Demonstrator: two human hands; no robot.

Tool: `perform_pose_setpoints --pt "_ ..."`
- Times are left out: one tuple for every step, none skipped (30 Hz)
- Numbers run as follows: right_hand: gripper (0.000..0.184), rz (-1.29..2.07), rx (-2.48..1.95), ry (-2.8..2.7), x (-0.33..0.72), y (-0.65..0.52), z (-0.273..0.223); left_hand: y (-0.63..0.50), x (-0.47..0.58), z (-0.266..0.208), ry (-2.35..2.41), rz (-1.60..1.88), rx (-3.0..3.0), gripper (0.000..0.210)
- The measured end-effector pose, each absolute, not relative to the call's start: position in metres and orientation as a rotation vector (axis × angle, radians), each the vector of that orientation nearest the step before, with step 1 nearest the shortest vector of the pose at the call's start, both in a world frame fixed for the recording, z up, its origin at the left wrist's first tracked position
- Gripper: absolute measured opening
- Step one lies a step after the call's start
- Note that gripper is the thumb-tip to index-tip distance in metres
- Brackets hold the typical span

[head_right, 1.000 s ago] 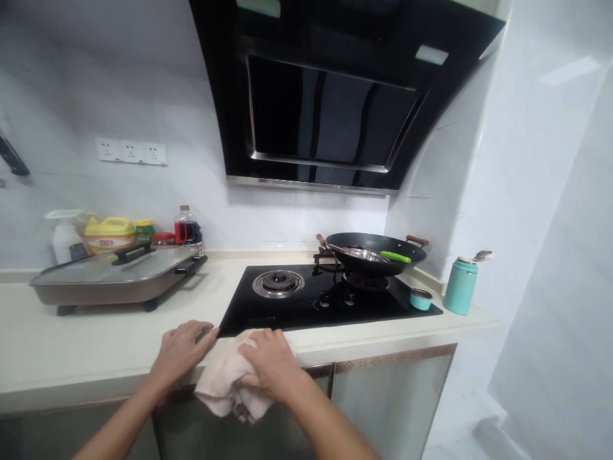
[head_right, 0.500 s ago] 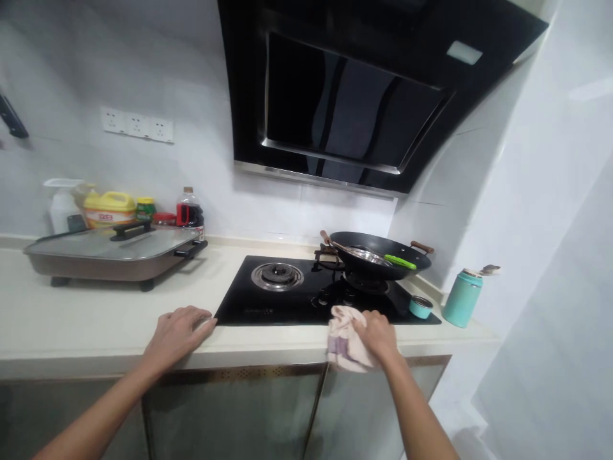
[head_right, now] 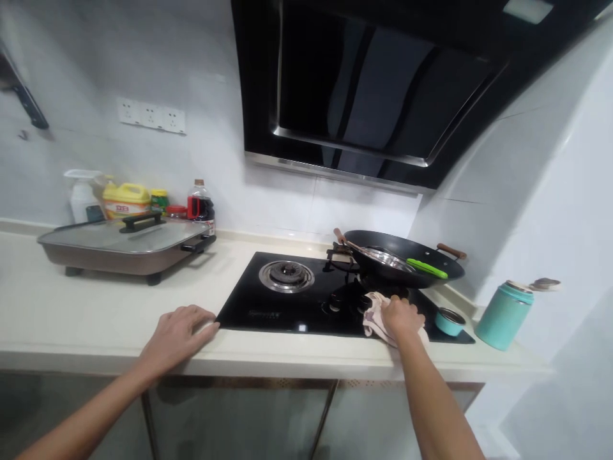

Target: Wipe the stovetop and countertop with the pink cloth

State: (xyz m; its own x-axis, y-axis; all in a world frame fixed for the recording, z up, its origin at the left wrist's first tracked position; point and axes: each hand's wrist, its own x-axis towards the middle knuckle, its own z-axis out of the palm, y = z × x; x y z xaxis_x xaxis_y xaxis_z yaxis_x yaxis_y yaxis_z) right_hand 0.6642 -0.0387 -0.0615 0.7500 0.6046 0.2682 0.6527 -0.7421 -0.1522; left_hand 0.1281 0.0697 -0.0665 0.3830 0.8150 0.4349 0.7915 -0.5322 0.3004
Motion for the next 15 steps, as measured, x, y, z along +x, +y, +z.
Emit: perform_pose_setpoints --pt "0.047 -0.287 -2.697 -0.977 0.665 -0.030 -0.063 0.070 0.128 -0.067 1.496 0.863 2.592 0.035" --pt "0.048 -0.275 -2.681 -0.964 0.668 -0.021 -0.064 0.070 0.129 -0.068 1.495 0.878 2.608 0.033" --pt "0.049 -0.261 -2.666 -0.952 0.670 -0.014 -0.065 0.070 0.130 -0.069 1.496 0.891 2.621 0.032" --pt "0.049 -0.244 -2.654 -0.939 0.673 -0.008 -0.066 0.071 0.131 -0.070 1.499 0.902 2.630 0.030" --pt "0.050 -0.229 -2.644 -0.922 0.676 -0.003 -0.066 0.071 0.131 -0.070 1.508 0.905 2.632 0.029" --pt "0.050 -0.216 -2.637 -0.898 0.679 0.002 -0.067 0.071 0.132 -0.070 1.521 0.903 2.626 0.028" --pt "0.050 -0.207 -2.633 -0.867 0.681 0.006 -0.068 0.072 0.133 -0.070 1.536 0.897 2.617 0.028" --pt "0.052 -0.201 -2.631 -0.831 0.683 0.010 -0.069 0.072 0.133 -0.070 1.550 0.890 2.608 0.028" --pt "0.054 -0.197 -2.628 -0.793 0.684 0.013 -0.070 0.072 0.134 -0.070 1.560 0.885 2.601 0.028" --pt "0.057 -0.192 -2.624 -0.759 0.684 0.015 -0.070 0.072 0.134 -0.070 1.564 0.883 2.599 0.028" --pt "0.060 -0.185 -2.618 -0.737 0.684 0.016 -0.071 0.071 0.133 -0.069 1.565 0.884 2.601 0.028" --pt "0.063 -0.175 -2.609 -0.727 0.684 0.016 -0.072 0.071 0.133 -0.069 1.563 0.889 2.604 0.027" --pt "0.066 -0.164 -2.598 -0.730 0.684 0.014 -0.072 0.070 0.133 -0.069 1.556 0.896 2.609 0.027" --pt "0.070 -0.153 -2.588 -0.736 0.684 0.012 -0.072 0.069 0.132 -0.069 1.548 0.905 2.612 0.027" --pt "0.074 -0.145 -2.582 -0.743 0.685 0.007 -0.072 0.069 0.132 -0.069 1.539 0.915 2.616 0.027"
